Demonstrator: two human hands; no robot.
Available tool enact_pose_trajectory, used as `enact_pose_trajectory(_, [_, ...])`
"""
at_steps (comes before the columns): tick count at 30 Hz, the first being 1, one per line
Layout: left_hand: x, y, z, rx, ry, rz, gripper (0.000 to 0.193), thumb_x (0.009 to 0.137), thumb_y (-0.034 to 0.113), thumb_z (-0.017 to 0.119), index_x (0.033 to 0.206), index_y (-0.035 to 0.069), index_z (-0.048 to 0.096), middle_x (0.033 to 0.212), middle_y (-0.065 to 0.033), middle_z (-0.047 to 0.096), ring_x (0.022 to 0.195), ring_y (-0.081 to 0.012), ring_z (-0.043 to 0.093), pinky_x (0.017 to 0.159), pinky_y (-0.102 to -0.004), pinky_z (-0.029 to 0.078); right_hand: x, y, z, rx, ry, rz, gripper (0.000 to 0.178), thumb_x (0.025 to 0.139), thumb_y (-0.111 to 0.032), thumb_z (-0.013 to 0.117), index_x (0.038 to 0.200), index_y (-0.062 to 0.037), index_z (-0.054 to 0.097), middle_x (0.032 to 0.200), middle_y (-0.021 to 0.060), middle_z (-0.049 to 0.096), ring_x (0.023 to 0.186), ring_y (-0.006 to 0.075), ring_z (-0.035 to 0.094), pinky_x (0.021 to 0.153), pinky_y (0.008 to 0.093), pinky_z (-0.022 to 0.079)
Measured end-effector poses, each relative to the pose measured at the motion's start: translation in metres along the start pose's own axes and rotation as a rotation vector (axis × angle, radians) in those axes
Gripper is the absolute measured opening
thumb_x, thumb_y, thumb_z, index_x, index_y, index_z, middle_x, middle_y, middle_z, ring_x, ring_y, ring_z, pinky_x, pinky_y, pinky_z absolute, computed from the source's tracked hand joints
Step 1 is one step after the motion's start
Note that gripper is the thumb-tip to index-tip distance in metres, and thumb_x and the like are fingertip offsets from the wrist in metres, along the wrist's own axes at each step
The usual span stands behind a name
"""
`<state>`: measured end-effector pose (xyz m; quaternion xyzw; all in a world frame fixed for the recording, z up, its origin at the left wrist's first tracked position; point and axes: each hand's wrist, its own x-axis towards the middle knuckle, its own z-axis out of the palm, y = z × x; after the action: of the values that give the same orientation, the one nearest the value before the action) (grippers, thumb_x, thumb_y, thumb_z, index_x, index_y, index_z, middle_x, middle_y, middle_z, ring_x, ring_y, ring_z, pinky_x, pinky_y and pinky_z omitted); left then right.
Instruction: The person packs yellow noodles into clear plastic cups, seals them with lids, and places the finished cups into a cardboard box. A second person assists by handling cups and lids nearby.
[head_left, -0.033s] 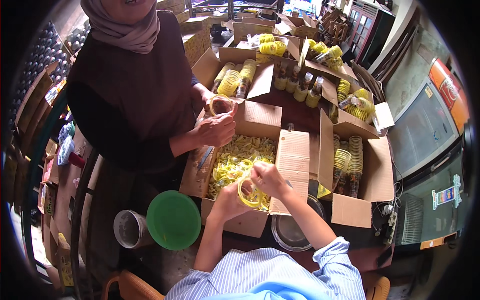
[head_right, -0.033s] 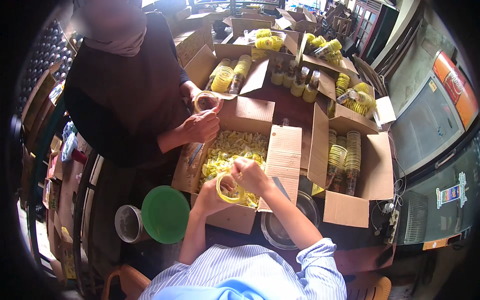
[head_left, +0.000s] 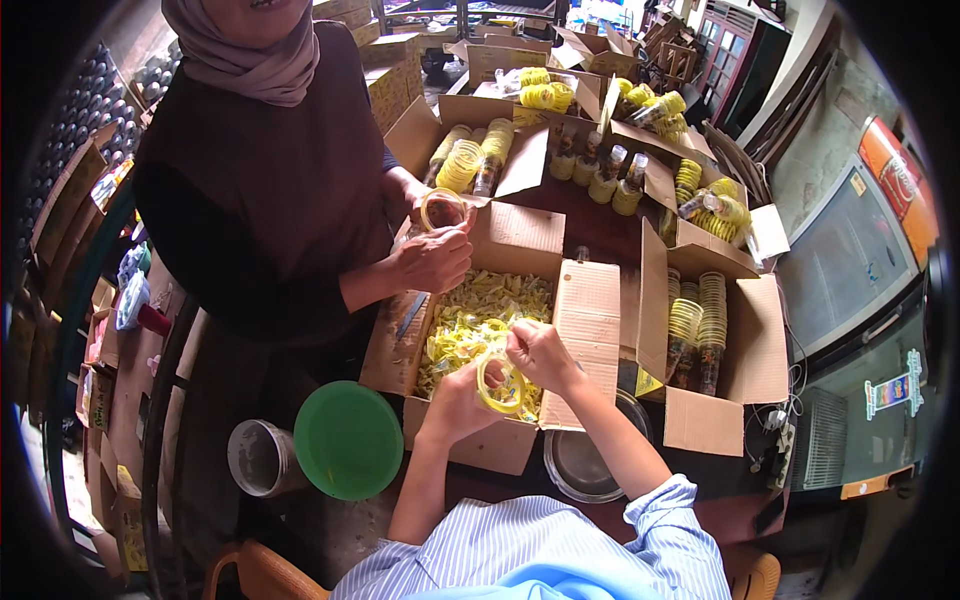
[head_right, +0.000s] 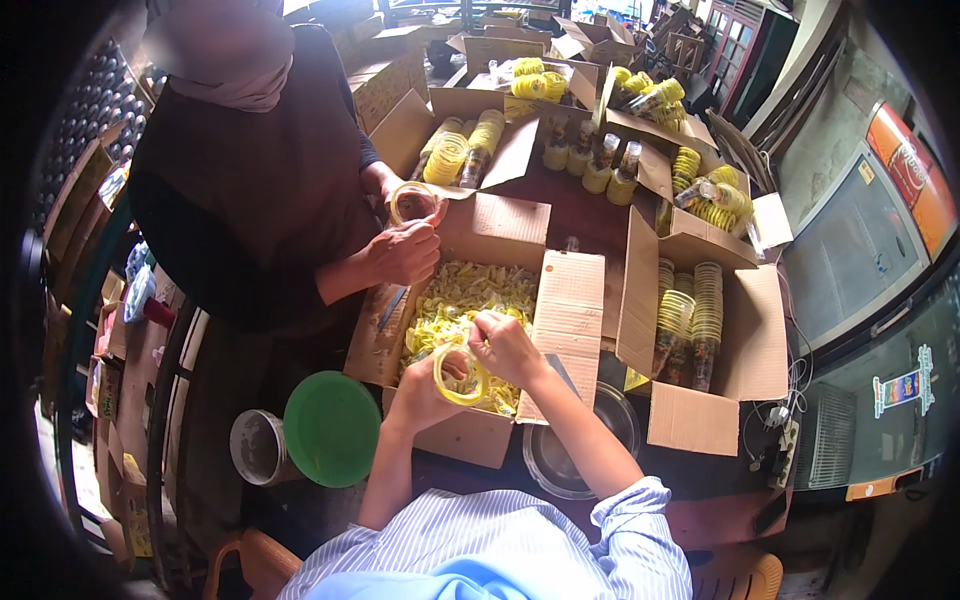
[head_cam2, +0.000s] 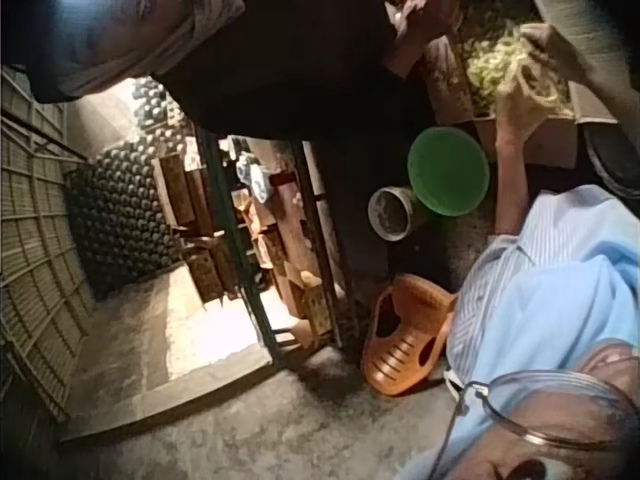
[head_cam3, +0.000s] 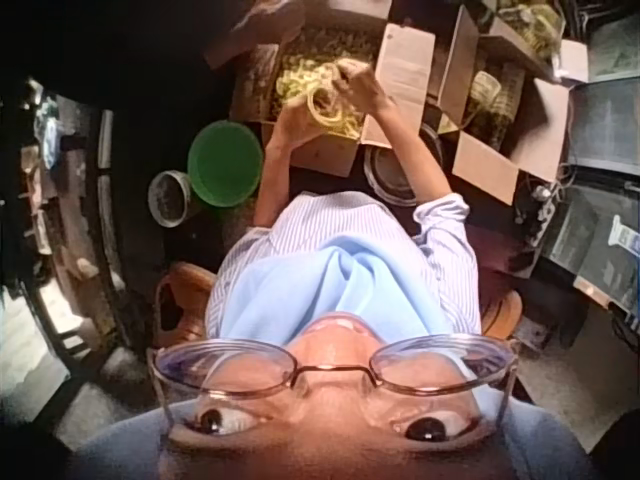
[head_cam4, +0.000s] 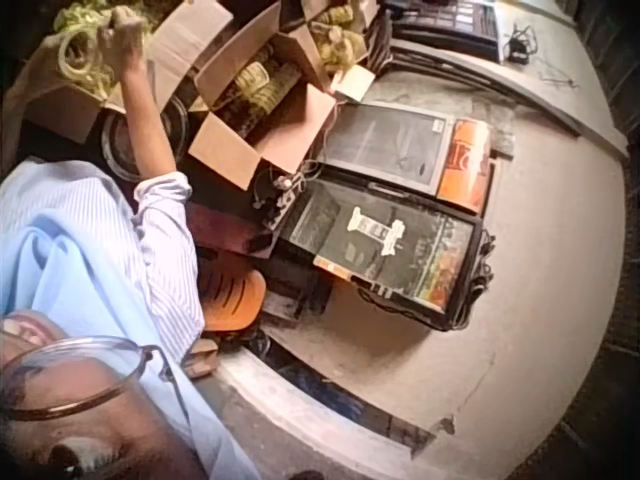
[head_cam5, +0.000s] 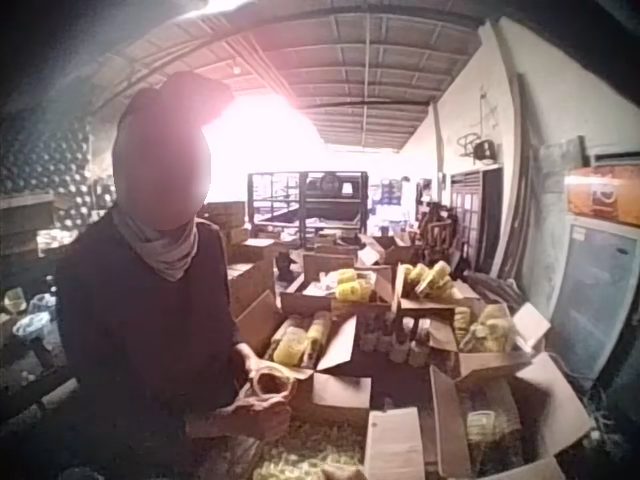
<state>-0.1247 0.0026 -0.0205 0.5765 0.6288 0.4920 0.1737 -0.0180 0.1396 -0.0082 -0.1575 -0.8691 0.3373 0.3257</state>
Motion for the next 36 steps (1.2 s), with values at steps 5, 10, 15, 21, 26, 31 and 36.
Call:
enact_pose_trajectory(5, [0.004, -0.001, 0.002, 0.205, 0.089, -0.060, 0.035, 0.060, 0.014, 0.077, 0.087, 0.006, 0.057, 0.077, -0.0108, 0.061, 0.071, -0.0263, 0.063, 0.065, -0.0342, 0.051, 0.004, 0.018, 0.021, 0.012, 0.084, 0.178, 0.016, 0.077, -0.010, 0.055, 0.067, 0.0025, 0.053, 0.063, 0.0213, 0.055, 0.060, 0.0358, 0.057, 0.055, 0.0394, 0.044])
enact_pose_trajectory(10, [-0.002, 0.010, -0.004, 0.132, 0.251, 0.035, 0.036, 0.061, 0.011, 0.077, 0.090, 0.004, 0.058, 0.079, -0.0067, 0.061, 0.071, -0.0204, 0.062, 0.066, -0.0316, 0.052, 0.002, 0.086, 0.020, -0.213, 0.255, 0.510, 0.021, 0.082, -0.012, 0.051, 0.067, 0.0010, 0.057, 0.064, 0.0219, 0.059, 0.060, 0.0351, 0.060, 0.056, 0.0396, 0.048])
enact_pose_trajectory(15, [-0.003, -0.005, -0.011, 0.061, 0.327, 0.006, 0.048, 0.056, 0.010, 0.081, 0.097, 0.004, 0.056, 0.086, -0.0069, 0.059, 0.076, -0.0195, 0.061, 0.069, -0.0304, 0.051, 0.008, 0.049, 0.002, -0.105, 0.164, 0.336, 0.024, 0.086, -0.019, 0.055, 0.076, 0.0032, 0.059, 0.072, 0.0233, 0.059, 0.065, 0.0408, 0.056, 0.056, 0.0425, 0.043])
enact_pose_trajectory(21, [0.005, 0.001, -0.004, 0.074, 0.301, -0.033, 0.054, 0.056, 0.012, 0.082, 0.102, 0.004, 0.054, 0.088, -0.0074, 0.059, 0.079, -0.0219, 0.061, 0.072, -0.0327, 0.050, 0.004, 0.010, -0.007, -0.059, 0.084, 0.316, 0.021, 0.073, -0.018, 0.073, 0.085, -0.0018, 0.065, 0.075, 0.0113, 0.060, 0.059, 0.0173, 0.058, 0.055, 0.0304, 0.046])
enact_pose_trajectory(26, [0.007, -0.004, 0.003, 0.188, 0.273, 0.035, 0.063, 0.056, 0.014, 0.081, 0.109, 0.004, 0.048, 0.097, -0.0115, 0.057, 0.086, -0.0279, 0.059, 0.076, -0.0370, 0.048, 0.005, -0.032, -0.003, 0.099, 0.049, 0.248, 0.035, 0.067, -0.023, 0.077, 0.088, -0.0002, 0.061, 0.081, 0.0109, 0.058, 0.061, 0.0186, 0.058, 0.057, 0.0303, 0.048])
enact_pose_trajectory(31, [0.001, -0.006, 0.010, 0.198, 0.276, 0.057, 0.071, 0.056, 0.016, 0.079, 0.115, 0.005, 0.041, 0.103, -0.0149, 0.055, 0.094, -0.0324, 0.056, 0.080, -0.0399, 0.047, 0.000, -0.030, 0.001, -0.063, -0.004, 0.096, 0.022, 0.073, -0.016, 0.069, 0.087, -0.0031, 0.061, 0.082, 0.0095, 0.057, 0.068, 0.0283, 0.060, 0.062, 0.0381, 0.050])
enact_pose_trajectory(36, [0.005, 0.000, 0.000, -0.085, 0.079, -0.098, 0.069, 0.056, 0.013, 0.078, 0.115, 0.003, 0.044, 0.098, -0.0156, 0.058, 0.089, -0.0301, 0.060, 0.076, -0.0370, 0.049, -0.004, -0.030, -0.001, -0.190, -0.073, -0.123, 0.020, 0.078, -0.014, 0.062, 0.097, -0.0060, 0.063, 0.078, 0.0073, 0.056, 0.068, 0.0249, 0.060, 0.056, 0.0342, 0.050])
